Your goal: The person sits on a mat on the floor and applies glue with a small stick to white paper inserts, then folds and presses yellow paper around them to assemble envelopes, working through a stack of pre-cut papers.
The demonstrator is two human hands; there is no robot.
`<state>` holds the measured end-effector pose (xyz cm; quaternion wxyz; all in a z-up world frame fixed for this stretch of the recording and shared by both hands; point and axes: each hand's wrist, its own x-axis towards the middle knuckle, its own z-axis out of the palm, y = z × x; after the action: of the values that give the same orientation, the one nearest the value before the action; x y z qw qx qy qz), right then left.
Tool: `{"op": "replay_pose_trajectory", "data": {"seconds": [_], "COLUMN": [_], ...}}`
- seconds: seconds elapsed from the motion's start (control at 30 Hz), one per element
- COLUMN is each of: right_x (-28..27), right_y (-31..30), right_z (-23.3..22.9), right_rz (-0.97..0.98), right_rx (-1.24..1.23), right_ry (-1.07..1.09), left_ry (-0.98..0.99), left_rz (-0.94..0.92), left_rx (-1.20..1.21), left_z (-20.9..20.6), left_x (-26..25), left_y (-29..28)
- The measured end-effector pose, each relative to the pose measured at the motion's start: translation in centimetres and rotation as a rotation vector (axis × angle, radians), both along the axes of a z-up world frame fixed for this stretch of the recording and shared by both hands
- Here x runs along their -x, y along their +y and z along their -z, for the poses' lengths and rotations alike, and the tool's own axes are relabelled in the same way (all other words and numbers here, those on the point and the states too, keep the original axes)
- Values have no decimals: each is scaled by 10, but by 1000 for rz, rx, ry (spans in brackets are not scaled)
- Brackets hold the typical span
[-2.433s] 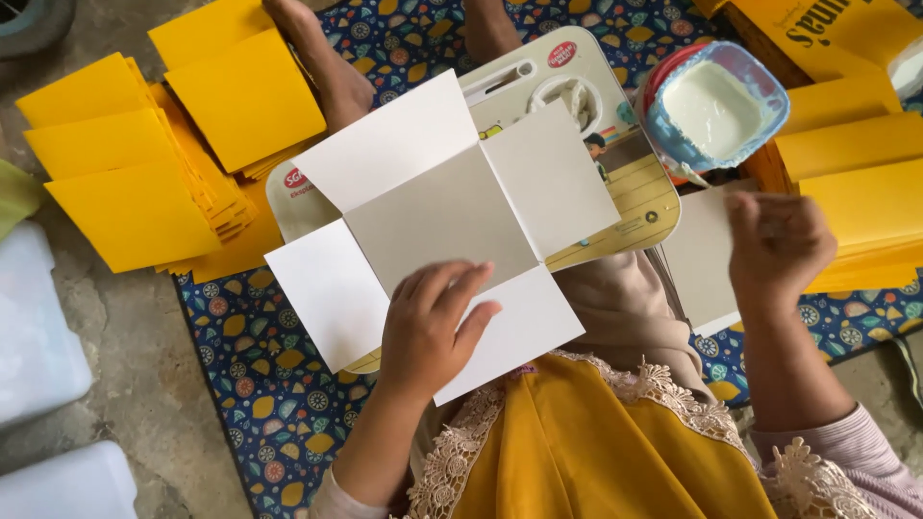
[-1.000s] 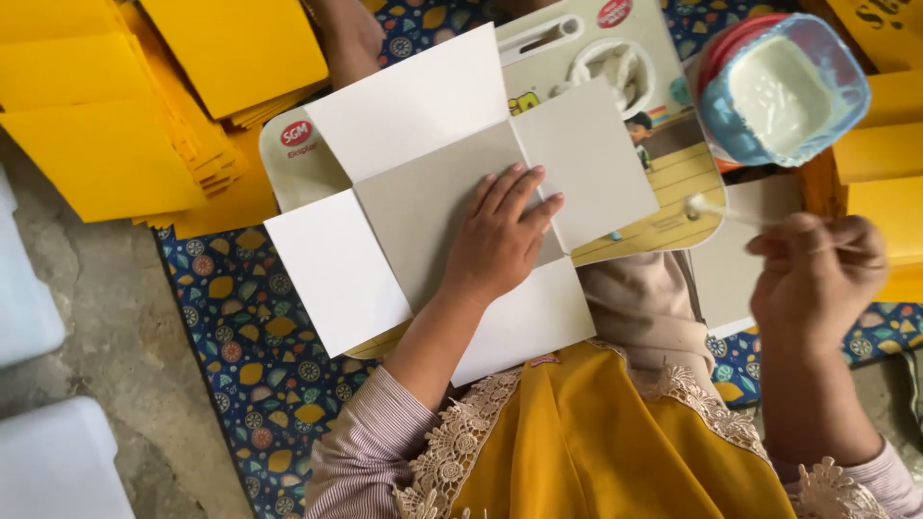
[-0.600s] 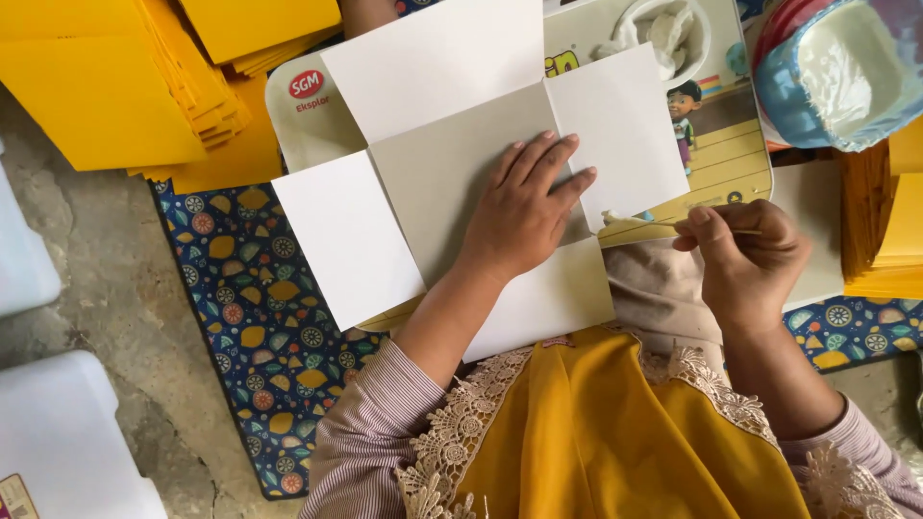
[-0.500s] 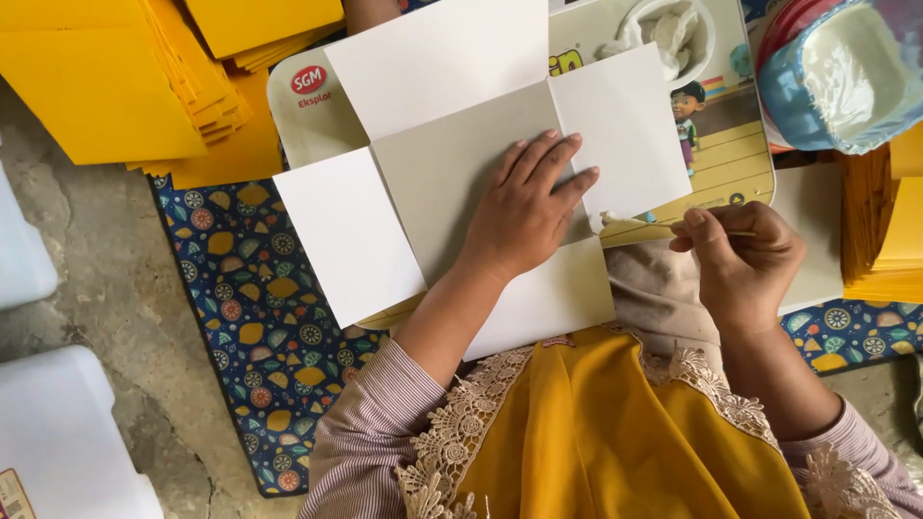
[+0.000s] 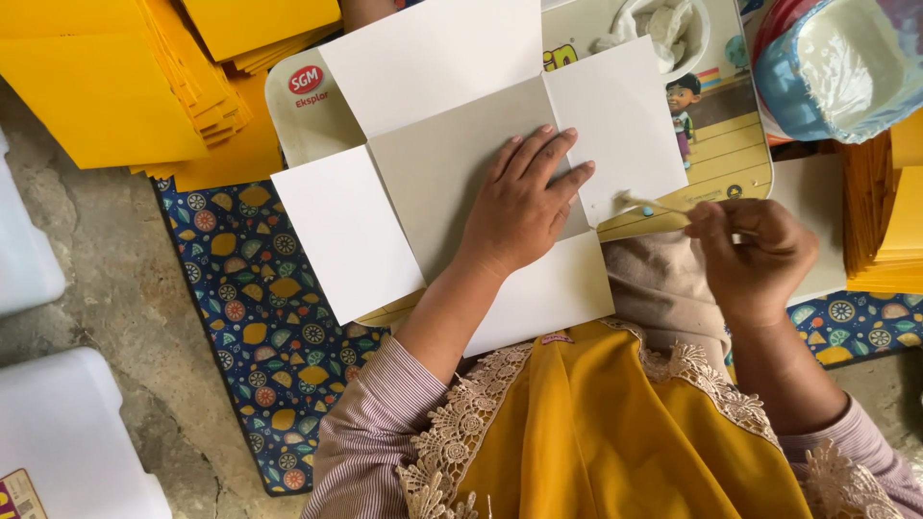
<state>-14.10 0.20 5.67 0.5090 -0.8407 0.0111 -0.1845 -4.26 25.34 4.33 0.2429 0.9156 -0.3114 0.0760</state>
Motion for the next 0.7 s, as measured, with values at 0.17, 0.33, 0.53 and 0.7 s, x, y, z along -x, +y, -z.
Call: {"op": "replay_pose_trajectory", "data": {"seconds": [0.17, 0.33, 0.53, 0.7], "right_x": [-2, -3, -7, -7], "right_y": [-9, 16, 10, -22], "right_z": [-11, -23, -17, -11], "right_rz": [23, -60, -60, -48], "right_rx": [95, -16, -177, -161], "right_ry": [-88, 25, 51, -140], "left_ry": [-6, -24, -3, -23], "left_rz": [-2, -5, -8, 7], "left_rx": [8, 2, -2, 13], "left_z": [0, 3, 1, 2], "left_x": [0, -1, 0, -1], "left_y": [-1, -2, 0, 0]}}
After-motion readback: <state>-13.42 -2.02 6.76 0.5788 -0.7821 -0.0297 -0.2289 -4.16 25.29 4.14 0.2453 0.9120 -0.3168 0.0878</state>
